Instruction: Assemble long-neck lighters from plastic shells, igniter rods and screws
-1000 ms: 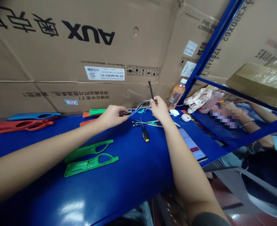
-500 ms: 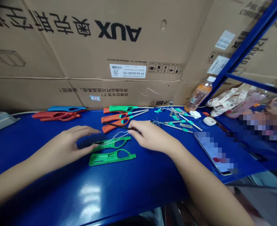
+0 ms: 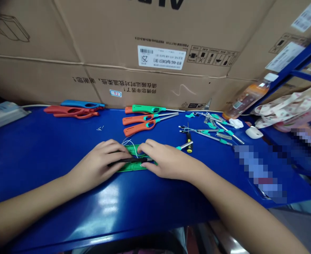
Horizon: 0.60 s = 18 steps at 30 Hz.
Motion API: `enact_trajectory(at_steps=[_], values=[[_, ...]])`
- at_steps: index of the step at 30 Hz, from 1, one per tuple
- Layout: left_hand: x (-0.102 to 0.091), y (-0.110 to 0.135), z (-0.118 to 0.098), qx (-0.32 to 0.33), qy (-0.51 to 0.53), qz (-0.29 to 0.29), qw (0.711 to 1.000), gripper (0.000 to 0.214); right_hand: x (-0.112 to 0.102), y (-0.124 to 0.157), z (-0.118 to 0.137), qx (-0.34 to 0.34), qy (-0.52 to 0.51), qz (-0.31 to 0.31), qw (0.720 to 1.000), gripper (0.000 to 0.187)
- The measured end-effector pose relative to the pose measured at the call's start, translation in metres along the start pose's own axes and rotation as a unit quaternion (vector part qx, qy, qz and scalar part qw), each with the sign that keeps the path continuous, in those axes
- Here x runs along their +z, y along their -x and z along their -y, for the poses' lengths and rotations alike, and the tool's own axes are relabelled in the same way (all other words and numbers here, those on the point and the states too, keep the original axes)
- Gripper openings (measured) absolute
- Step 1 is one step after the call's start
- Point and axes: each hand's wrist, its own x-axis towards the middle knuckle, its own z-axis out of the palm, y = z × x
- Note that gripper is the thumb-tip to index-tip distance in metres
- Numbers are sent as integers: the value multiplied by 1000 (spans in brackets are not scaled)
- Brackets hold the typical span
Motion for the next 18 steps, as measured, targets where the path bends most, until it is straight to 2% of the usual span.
enact_trajectory(at_steps=[4, 7, 10, 14, 18], values=[[-3, 0, 3, -14, 7, 6, 1000, 19, -9, 7, -7, -10, -49, 10, 999, 57], [-5, 0, 4, -20, 19, 9, 1000, 23, -21, 13, -12, -35, -46, -1, 998, 62], [-8, -1, 3, -24, 14, 4, 1000, 35, -34, 21, -21, -21, 7, -14, 1000, 52], [-14, -1, -1, -30, 13, 19, 999, 54, -42, 26, -33, 65, 90, 9, 994, 26], [-18, -2, 0, -24, 5, 39, 999, 61, -40, 22, -36, 59, 82, 47, 994, 13]])
